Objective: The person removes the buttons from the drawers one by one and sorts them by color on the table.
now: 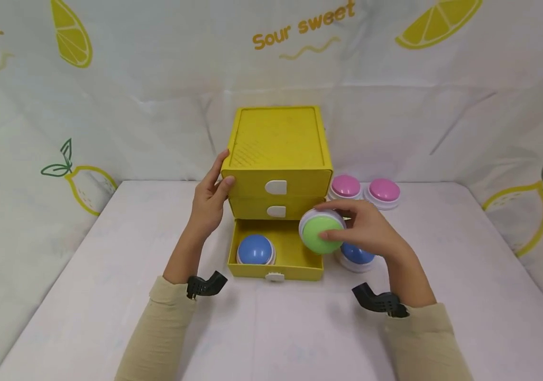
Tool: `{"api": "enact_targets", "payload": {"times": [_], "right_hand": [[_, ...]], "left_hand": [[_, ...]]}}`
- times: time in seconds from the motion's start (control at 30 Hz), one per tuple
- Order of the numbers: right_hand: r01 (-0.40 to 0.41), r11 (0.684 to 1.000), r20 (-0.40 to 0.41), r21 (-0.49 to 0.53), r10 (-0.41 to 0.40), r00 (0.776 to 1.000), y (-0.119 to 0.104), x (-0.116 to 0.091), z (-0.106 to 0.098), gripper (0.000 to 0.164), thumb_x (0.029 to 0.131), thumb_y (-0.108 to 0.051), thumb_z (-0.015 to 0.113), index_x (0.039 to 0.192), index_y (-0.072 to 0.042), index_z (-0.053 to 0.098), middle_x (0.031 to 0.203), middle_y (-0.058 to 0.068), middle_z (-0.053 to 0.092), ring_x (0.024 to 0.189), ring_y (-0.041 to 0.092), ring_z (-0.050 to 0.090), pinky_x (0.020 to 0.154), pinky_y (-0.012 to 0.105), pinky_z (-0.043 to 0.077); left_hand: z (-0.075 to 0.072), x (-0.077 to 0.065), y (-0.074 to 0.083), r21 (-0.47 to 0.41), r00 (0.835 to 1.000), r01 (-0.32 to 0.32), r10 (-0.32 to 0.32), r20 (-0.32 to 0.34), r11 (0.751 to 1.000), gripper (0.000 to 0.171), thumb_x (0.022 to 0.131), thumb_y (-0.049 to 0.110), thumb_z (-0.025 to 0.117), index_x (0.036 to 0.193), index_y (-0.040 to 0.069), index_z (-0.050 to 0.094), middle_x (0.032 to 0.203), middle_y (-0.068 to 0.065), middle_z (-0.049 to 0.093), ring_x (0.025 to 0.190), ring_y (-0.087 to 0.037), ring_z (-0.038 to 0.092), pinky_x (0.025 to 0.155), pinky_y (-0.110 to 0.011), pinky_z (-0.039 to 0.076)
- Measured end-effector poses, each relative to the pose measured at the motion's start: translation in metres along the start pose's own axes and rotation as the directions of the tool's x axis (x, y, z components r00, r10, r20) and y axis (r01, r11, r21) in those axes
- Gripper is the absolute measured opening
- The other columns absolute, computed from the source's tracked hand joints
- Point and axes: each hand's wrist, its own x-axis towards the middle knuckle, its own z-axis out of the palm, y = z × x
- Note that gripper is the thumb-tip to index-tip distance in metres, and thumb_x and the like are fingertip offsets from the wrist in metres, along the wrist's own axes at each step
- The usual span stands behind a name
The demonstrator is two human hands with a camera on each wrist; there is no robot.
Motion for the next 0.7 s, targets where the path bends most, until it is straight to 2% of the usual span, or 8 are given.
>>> {"api": "enact_targets", "payload": {"times": [0.13, 0.2, 0.33, 0.4, 0.5, 0.6, 0.7], "right_hand": [[-0.02, 0.998, -0.054, 0.056, 0.023, 0.998, 0.008, -0.011, -0.017, 0.048, 0.086, -0.005, 0.079, 0.132, -0.004, 0.066, 0.12, -0.016, 0.066, 0.094, 0.005, 0.07, 0.077, 0.021, 0.061], [-0.045, 0.995, -0.103, 0.085, 0.054, 0.993, 0.012, -0.017, -0.025, 0.048, 0.087, -0.003, 0.077, 0.133, -0.003, 0.065, 0.12, -0.016, 0.065, 0.092, 0.006, 0.07, 0.076, 0.021, 0.061], [-0.049, 0.988, -0.242, 0.145, 0.084, 0.967, 0.025, -0.026, -0.039, 0.047, 0.086, 0.005, 0.075, 0.132, -0.001, 0.066, 0.119, -0.017, 0.068, 0.091, 0.003, 0.069, 0.074, 0.015, 0.059], [-0.03, 0.98, -0.318, 0.199, 0.093, 0.943, 0.034, -0.029, -0.045, 0.047, 0.086, 0.008, 0.073, 0.131, -0.002, 0.067, 0.116, -0.017, 0.07, 0.091, 0.0, 0.068, 0.074, 0.011, 0.057], [-0.012, 0.95, -0.41, 0.312, 0.146, 0.9, 0.047, -0.032, -0.05, 0.046, 0.086, 0.01, 0.072, 0.131, 0.0, 0.066, 0.113, -0.016, 0.071, 0.091, 0.0, 0.066, 0.076, 0.007, 0.054], [-0.113, 0.945, -0.456, 0.307, 0.25, 0.854, 0.06, -0.034, -0.053, 0.047, 0.09, -0.002, 0.074, 0.136, -0.004, 0.064, 0.114, -0.021, 0.066, 0.093, -0.004, 0.064, 0.077, 0.004, 0.052], [-0.285, 0.925, -0.469, 0.252, 0.374, 0.8, 0.073, -0.036, -0.054, 0.053, 0.093, -0.019, 0.075, 0.143, -0.011, 0.059, 0.116, -0.028, 0.058, 0.1, -0.007, 0.057, 0.076, 0.003, 0.048]], "left_hand": [[0.0, -0.001, 0.0, 0.008, 1.0, 0.0, 0.001, -0.004, 1.0, 0.056, 0.108, 0.02, 0.05, 0.16, 0.026, 0.032, 0.166, 0.008, 0.031, 0.148, -0.026, 0.042, 0.119, -0.039, 0.041], [0.001, 0.0, 0.001, 0.006, 1.0, 0.0, 0.0, -0.003, 1.0, 0.056, 0.108, 0.019, 0.05, 0.16, 0.026, 0.032, 0.166, 0.008, 0.031, 0.148, -0.026, 0.042, 0.119, -0.039, 0.041], [0.001, 0.0, 0.002, 0.003, 1.0, 0.0, 0.0, 0.0, 1.0, 0.056, 0.107, 0.019, 0.05, 0.16, 0.026, 0.032, 0.166, 0.009, 0.031, 0.148, -0.026, 0.042, 0.119, -0.039, 0.041], [0.001, 0.0, 0.002, 0.002, 1.0, 0.002, -0.002, 0.001, 1.0, 0.056, 0.108, 0.02, 0.05, 0.16, 0.027, 0.032, 0.166, 0.01, 0.031, 0.147, -0.026, 0.043, 0.119, -0.04, 0.041], [0.001, 0.0, 0.001, 0.007, 1.0, 0.006, -0.006, -0.002, 1.0, 0.056, 0.108, 0.021, 0.05, 0.16, 0.029, 0.032, 0.166, 0.011, 0.031, 0.147, -0.026, 0.045, 0.119, -0.041, 0.042], [0.001, 0.0, 0.0, 0.007, 1.0, 0.012, -0.012, -0.003, 1.0, 0.056, 0.108, 0.021, 0.05, 0.16, 0.03, 0.032, 0.166, 0.011, 0.031, 0.146, -0.026, 0.045, 0.118, -0.042, 0.042], [0.001, -0.001, 0.001, 0.008, 1.0, 0.016, -0.016, -0.004, 1.0, 0.056, 0.108, 0.02, 0.05, 0.16, 0.03, 0.032, 0.166, 0.01, 0.032, 0.145, -0.026, 0.046, 0.118, -0.043, 0.042]]}}
